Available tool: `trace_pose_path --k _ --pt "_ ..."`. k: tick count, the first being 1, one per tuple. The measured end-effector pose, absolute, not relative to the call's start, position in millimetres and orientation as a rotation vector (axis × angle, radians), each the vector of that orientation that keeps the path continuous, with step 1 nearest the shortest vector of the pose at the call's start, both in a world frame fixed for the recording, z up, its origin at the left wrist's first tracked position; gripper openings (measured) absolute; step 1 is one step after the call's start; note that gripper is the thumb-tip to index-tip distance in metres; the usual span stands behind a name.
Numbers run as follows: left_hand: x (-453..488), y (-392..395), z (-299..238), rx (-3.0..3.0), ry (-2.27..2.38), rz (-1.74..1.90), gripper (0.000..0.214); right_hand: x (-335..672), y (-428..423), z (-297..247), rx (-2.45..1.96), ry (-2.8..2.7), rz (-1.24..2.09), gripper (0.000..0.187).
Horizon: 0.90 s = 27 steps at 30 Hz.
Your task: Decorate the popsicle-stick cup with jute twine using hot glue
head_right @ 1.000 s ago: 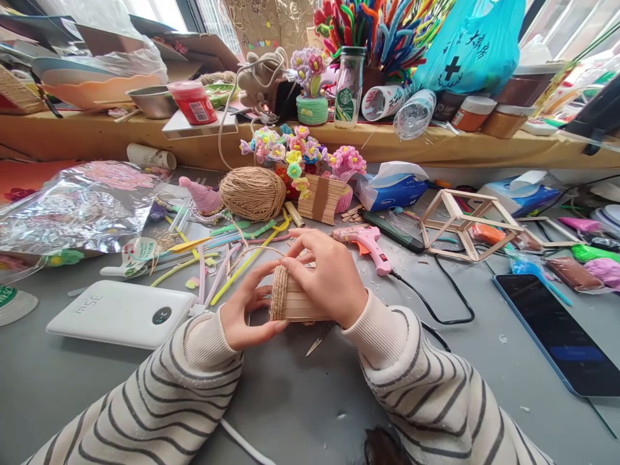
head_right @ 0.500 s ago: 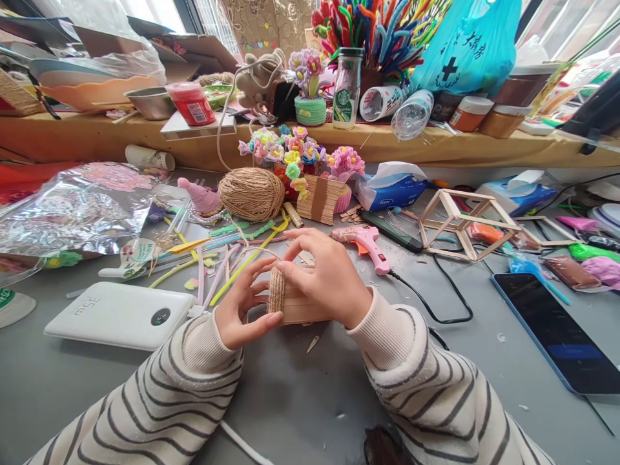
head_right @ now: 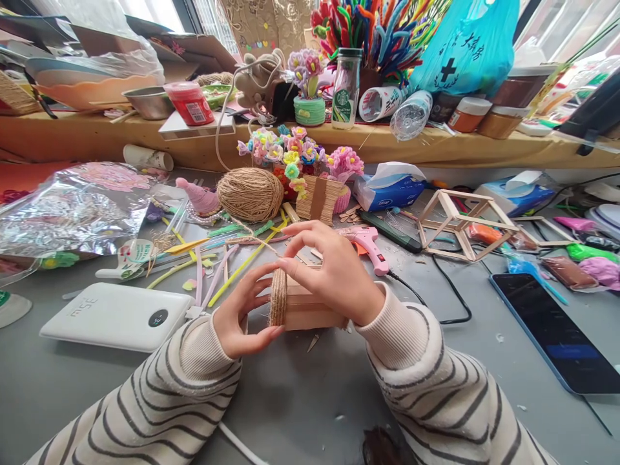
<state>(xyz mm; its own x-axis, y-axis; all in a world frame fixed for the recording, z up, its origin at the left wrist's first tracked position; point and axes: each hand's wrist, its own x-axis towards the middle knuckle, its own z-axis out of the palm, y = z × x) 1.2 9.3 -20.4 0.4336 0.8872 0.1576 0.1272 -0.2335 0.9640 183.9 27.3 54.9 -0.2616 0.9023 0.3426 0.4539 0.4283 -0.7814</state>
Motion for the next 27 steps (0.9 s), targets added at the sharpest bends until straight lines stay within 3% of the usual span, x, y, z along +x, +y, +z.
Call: trace_pose_path --k 10,18,27 --pt "4.4 8.5 -24.2 1.691 0.859 0.989 0.080 185.9 32.1 52.5 -1.169 -1.955 0.875 0.007" --pt "3.5 10.5 -24.3 1.734 0.799 0.957 0.081 187.5 36.2 46.6 -1.141 -1.681 1.332 0.013" --pt "1.8 11.2 -25.1 1.683 0.767 0.902 0.082 190.2 37.1 48.6 -1.138 -1.611 1.393 0.015"
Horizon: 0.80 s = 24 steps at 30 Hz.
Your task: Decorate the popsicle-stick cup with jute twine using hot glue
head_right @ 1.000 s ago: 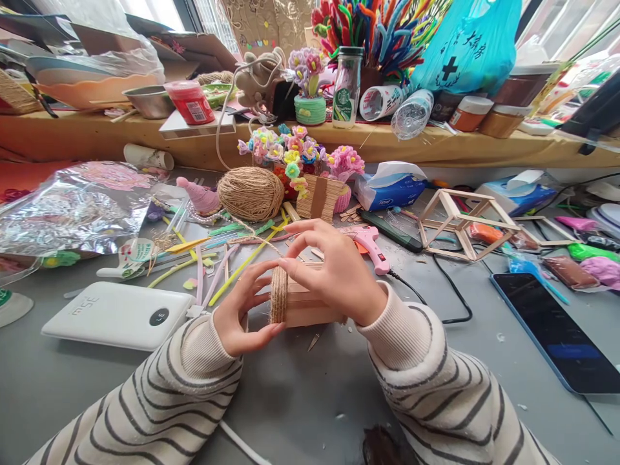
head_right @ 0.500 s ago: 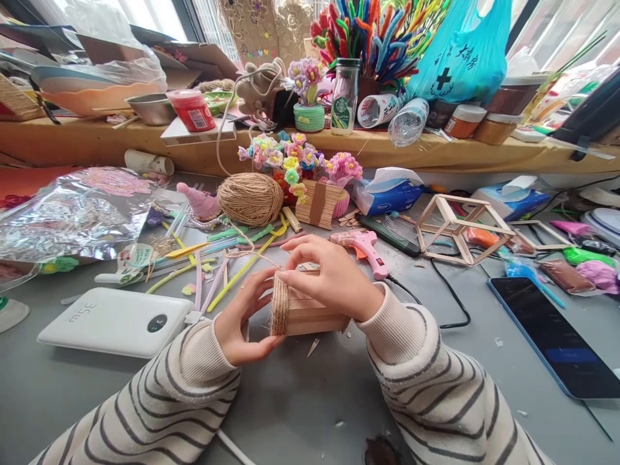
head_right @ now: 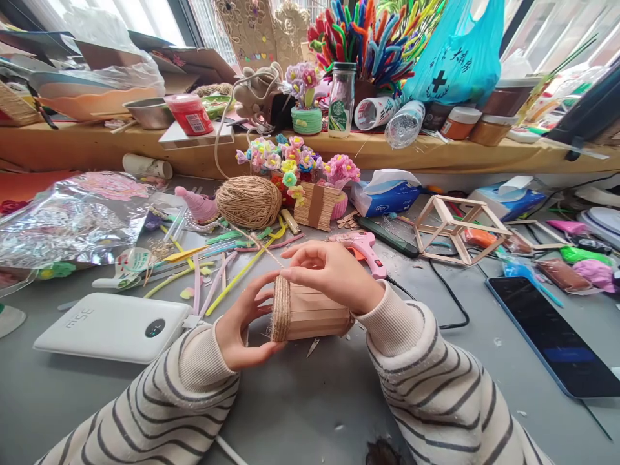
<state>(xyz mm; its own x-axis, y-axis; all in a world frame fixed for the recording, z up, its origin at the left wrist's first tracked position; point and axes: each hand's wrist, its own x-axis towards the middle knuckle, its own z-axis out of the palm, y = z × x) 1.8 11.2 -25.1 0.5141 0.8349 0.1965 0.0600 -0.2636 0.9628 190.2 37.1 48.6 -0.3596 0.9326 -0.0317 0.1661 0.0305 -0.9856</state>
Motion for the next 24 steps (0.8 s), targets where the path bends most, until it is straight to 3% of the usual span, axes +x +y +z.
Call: trace_pose_path --k 24 --pt "3.9 9.4 -29.7 1.706 0.740 0.961 0.080 185.9 37.7 45.5 -1.180 -1.753 1.228 0.014"
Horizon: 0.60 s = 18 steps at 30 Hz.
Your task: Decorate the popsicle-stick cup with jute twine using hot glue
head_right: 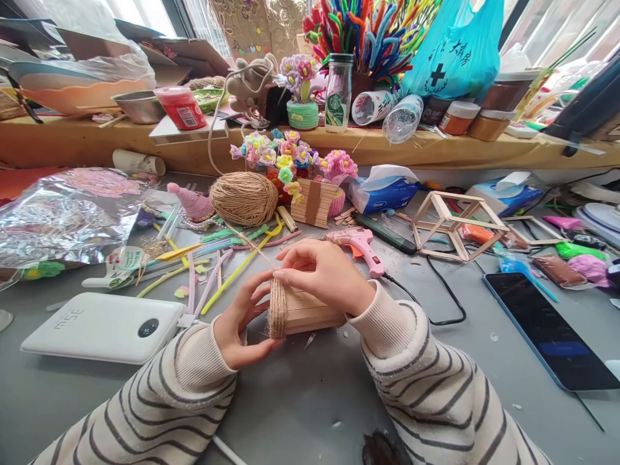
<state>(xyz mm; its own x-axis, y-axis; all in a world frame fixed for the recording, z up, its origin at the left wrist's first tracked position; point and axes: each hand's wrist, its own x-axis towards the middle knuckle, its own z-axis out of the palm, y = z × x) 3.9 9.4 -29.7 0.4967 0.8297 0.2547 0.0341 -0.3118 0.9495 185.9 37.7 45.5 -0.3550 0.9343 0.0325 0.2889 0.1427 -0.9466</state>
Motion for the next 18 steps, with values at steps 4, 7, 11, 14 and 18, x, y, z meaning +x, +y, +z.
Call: trace_pose_path --k 4,7,11,14,18 --pt "2.0 8.0 -31.1 1.642 0.770 0.916 0.086 183.8 35.9 45.7 -1.177 -1.768 1.221 0.013" --pt "1.7 7.7 -31.9 1.648 0.804 0.912 0.083 181.2 33.1 45.7 -1.168 -1.780 1.225 0.013" --pt "2.9 7.8 -31.3 1.678 0.847 0.931 0.075 178.5 31.4 46.2 -1.179 -1.790 1.203 0.013" --pt "3.3 8.3 -29.8 1.709 0.864 0.956 0.074 178.2 32.1 46.4 -1.168 -1.790 1.185 0.013" --pt "3.3 9.8 -28.1 1.792 0.854 1.017 0.073 179.5 32.3 45.1 -1.160 -1.781 1.161 0.013"
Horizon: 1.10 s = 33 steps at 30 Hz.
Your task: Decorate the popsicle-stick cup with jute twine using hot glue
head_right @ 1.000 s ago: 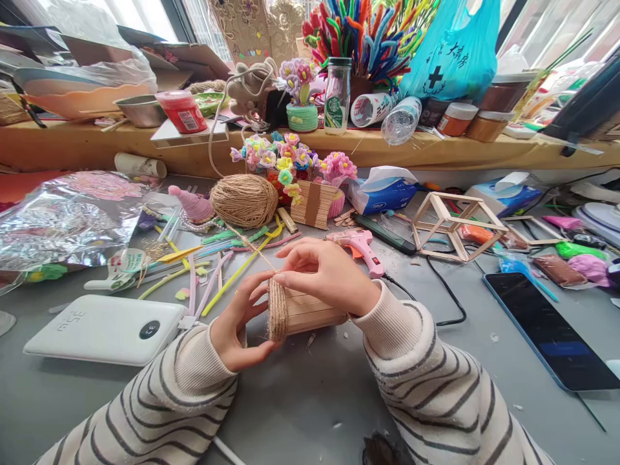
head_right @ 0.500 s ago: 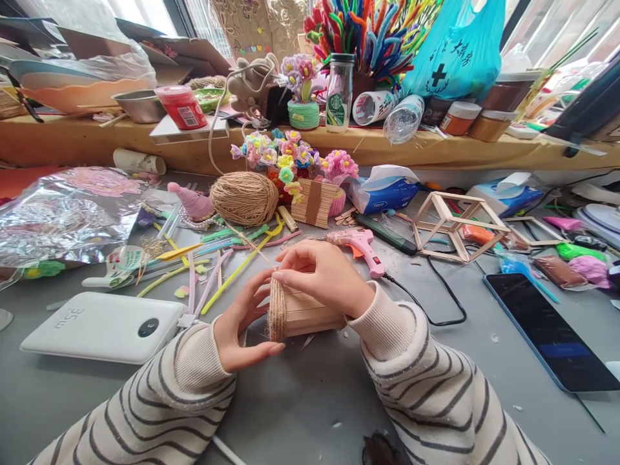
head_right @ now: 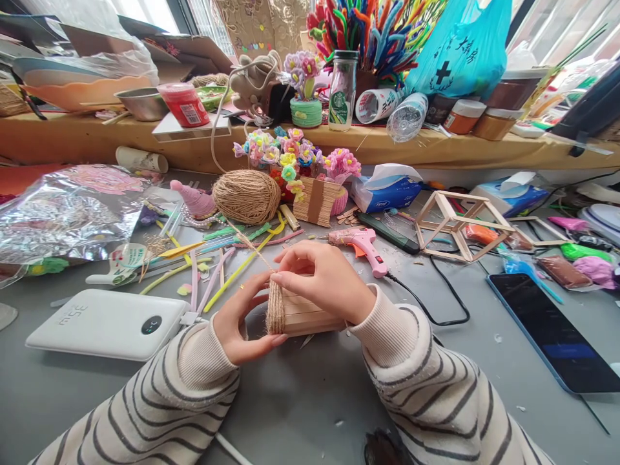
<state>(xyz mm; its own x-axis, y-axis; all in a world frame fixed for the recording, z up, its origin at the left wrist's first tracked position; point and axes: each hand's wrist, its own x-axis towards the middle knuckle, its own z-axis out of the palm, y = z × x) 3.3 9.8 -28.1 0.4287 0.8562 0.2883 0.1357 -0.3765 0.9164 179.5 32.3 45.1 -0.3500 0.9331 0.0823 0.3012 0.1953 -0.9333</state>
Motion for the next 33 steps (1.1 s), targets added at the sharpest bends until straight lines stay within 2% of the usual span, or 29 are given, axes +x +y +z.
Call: trace_pose_path --k 9,24,33 --pt "2.7 11.1 -28.2 1.831 0.866 1.010 0.073 179.0 31.3 42.9 -1.193 -1.818 1.058 0.011" --pt "4.8 10.6 -26.3 1.904 0.845 1.042 0.073 177.3 31.3 44.4 -1.231 -1.768 1.100 0.011" --pt "7.4 5.5 -27.9 1.993 0.778 1.158 0.087 184.6 33.6 50.7 -1.250 -1.770 1.252 0.020"
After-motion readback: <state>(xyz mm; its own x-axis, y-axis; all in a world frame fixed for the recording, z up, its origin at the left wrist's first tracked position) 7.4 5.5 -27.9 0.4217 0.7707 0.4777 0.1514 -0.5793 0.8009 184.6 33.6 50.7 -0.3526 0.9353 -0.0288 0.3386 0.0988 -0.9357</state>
